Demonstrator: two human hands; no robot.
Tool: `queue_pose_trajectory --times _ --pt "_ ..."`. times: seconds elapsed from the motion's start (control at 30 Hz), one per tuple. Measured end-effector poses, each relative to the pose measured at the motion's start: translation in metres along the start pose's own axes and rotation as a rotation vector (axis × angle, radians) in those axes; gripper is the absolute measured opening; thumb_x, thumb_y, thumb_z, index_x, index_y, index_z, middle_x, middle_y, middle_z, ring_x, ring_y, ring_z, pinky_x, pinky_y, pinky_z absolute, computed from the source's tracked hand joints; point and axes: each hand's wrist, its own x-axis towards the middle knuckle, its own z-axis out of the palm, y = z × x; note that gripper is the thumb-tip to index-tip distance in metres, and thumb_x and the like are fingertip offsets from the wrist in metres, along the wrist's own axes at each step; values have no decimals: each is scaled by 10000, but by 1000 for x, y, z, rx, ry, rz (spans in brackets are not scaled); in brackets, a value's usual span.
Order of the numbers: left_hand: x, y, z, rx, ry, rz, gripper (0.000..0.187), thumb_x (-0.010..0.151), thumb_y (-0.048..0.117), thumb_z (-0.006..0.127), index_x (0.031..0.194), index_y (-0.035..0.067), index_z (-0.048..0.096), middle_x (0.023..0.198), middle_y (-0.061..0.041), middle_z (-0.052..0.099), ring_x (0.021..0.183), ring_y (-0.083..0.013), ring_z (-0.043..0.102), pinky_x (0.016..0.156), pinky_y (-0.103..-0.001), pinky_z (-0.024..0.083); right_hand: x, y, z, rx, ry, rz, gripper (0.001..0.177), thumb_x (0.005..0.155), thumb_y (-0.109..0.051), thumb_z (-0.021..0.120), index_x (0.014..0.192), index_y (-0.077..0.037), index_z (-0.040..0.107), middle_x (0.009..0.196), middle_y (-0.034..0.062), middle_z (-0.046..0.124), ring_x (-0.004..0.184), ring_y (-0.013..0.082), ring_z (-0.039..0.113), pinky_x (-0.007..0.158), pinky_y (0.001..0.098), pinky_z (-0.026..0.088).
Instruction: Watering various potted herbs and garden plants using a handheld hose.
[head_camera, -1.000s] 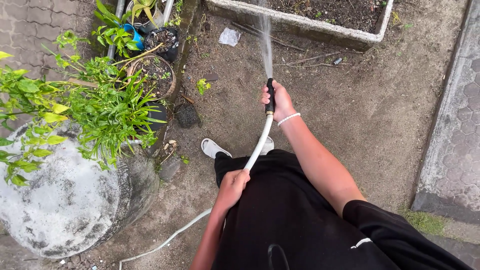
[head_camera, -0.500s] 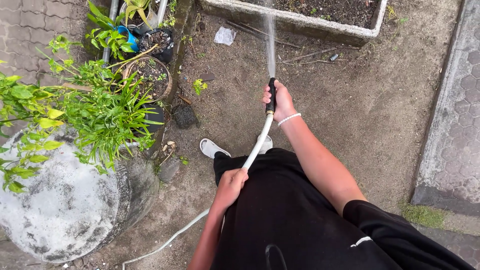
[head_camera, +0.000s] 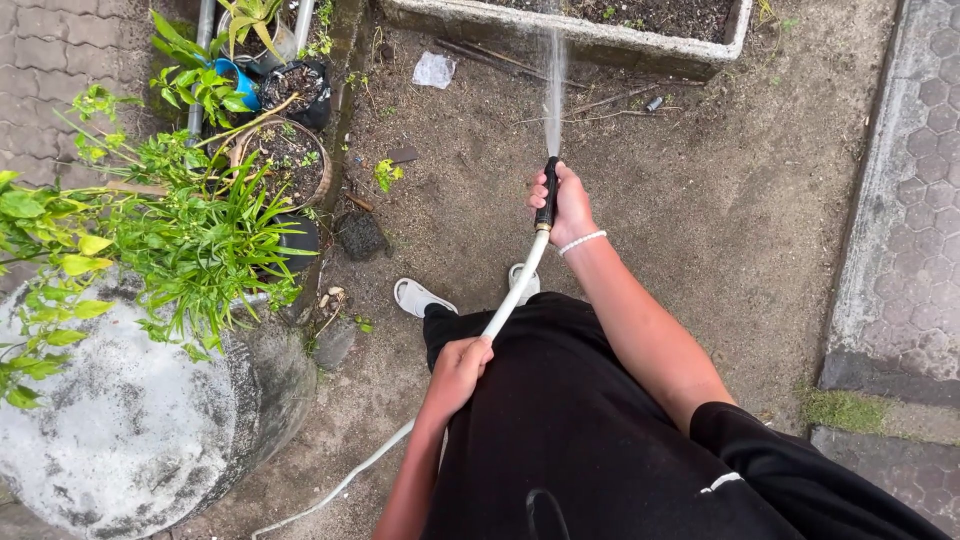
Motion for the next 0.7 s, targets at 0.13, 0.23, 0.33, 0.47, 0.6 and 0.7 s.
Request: queue_pose_trajectory --times 0.13,0.23,0.33,0.47,0.6,0.7 --pt "2 -2 0 1 -18 -14 318 800 196 450 493 143 383 382 32 252 428 -85 220 419 -219 218 1 -3 -10 -5 8 -18 229 895 -256 274 812 -62 362 654 -20 354 468 33 342 365 131 300" --pt "4 -2 0 5 -45 -14 320 800 201 446 492 145 379 377 31 242 430 -84 205 416 -217 212 -2 -5 -13 -12 25 -44 223 896 -251 271 811 -64 357 652 -12 351 471 46 346 365 139 309" --pt "6 -4 0 11 -73 -25 319 802 198 438 494 152 370 385 36 232 437 -79 190 417 -215 201 -7 -7 -17 -2 47 -61 227 895 -257 265 826 -63 360 652 -22 353 469 39 348 365 137 307" --pt "9 -6 0 12 -96 -34 305 800 194 437 504 143 384 392 38 235 437 -78 193 416 -214 202 -14 -11 -24 25 80 -96 220 893 -257 270 828 -67 359 649 -21 360 467 40 346 364 141 309" --pt "13 -11 -1 29 -125 -48 296 797 194 434 510 139 393 390 27 237 434 -83 188 415 -218 197 -29 -16 -21 36 121 -144 214 889 -248 269 820 -66 358 642 -21 362 464 41 348 361 137 313" --pt "16 -13 -2 52 -156 -56 294 804 216 435 523 141 396 398 33 247 435 -83 202 416 -211 202 -26 -17 -31 66 126 -173 209 890 -243 275 828 -64 362 647 -17 363 470 46 352 363 143 314"
